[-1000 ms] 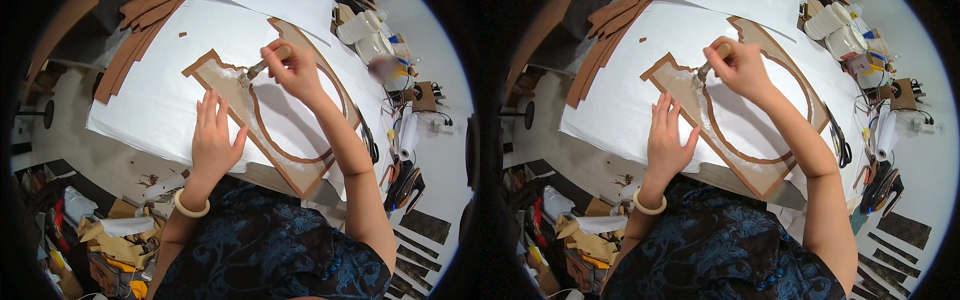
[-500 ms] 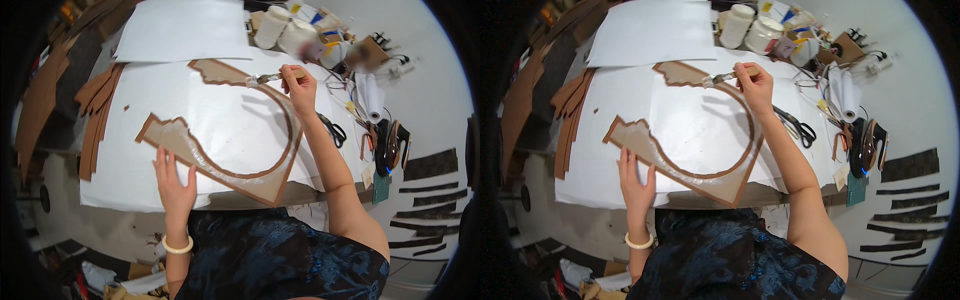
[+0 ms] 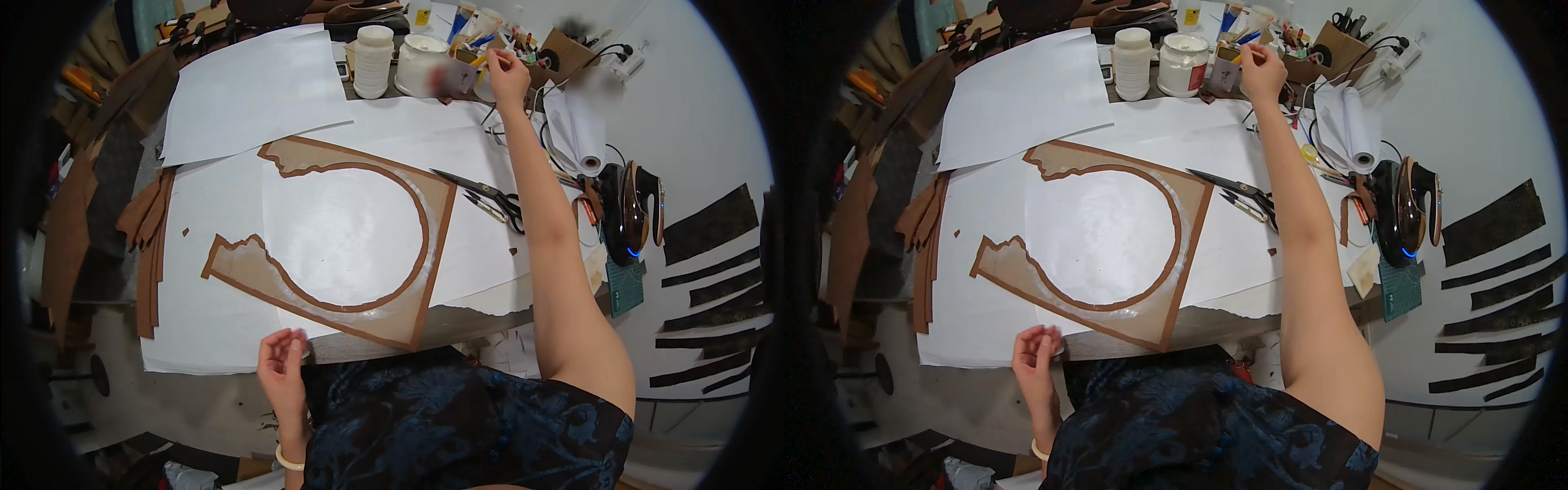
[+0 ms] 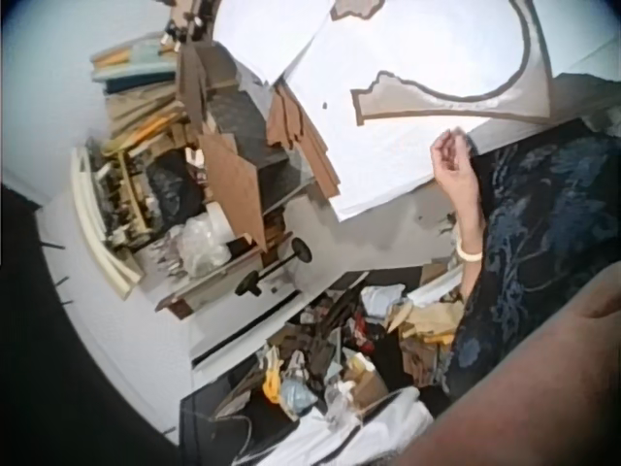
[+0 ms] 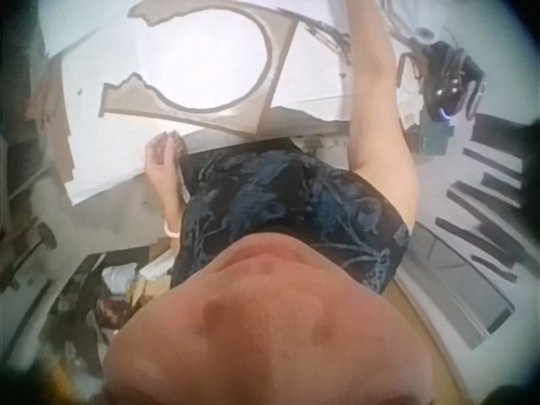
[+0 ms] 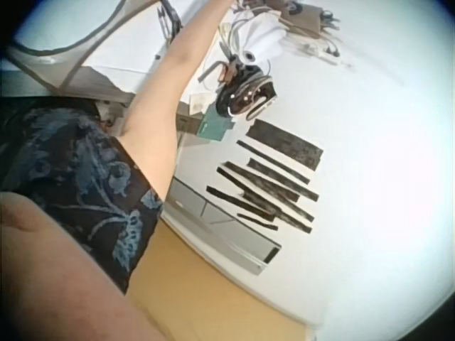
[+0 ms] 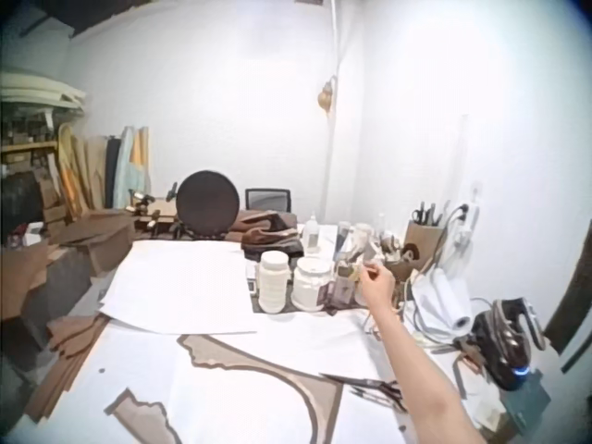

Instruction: The person applies glue to the edges of a large, irregularly shaped cardboard piece using a brush. They then carefully align and press a smaller, matching cardboard piece onto the glued surface, smoothing it down to ensure adhesion.

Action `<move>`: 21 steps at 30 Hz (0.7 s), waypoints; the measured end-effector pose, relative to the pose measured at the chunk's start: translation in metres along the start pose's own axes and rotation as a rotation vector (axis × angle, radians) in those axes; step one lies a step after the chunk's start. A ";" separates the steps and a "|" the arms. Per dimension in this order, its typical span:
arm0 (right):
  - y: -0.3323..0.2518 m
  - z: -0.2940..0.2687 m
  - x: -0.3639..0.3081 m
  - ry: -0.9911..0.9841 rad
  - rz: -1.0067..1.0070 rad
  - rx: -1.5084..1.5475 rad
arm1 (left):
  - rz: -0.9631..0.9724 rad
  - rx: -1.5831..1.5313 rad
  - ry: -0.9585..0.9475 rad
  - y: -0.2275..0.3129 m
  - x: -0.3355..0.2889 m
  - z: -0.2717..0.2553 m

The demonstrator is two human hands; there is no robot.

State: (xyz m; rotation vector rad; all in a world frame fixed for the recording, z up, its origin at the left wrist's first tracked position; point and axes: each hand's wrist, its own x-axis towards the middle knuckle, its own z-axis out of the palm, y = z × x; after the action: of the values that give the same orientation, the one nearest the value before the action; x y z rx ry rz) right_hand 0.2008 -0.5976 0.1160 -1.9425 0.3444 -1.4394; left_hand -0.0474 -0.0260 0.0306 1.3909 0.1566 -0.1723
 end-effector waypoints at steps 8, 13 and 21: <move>-0.014 0.058 0.004 -0.121 -0.207 -0.454 | -0.436 -0.231 -0.155 0.004 -0.021 0.014; -0.077 0.020 -0.066 -0.324 -0.246 -0.219 | -0.562 -0.449 -0.232 0.005 -0.026 0.016; -0.186 -0.080 -0.250 -1.412 -0.075 0.164 | -0.652 -0.721 -0.190 0.003 -0.025 0.018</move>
State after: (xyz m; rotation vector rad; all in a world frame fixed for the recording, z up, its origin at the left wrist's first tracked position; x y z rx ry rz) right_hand 0.0055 -0.3465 0.0667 -2.3040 -0.4831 0.1102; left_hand -0.0706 -0.0426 0.0419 0.5627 0.4618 -0.7130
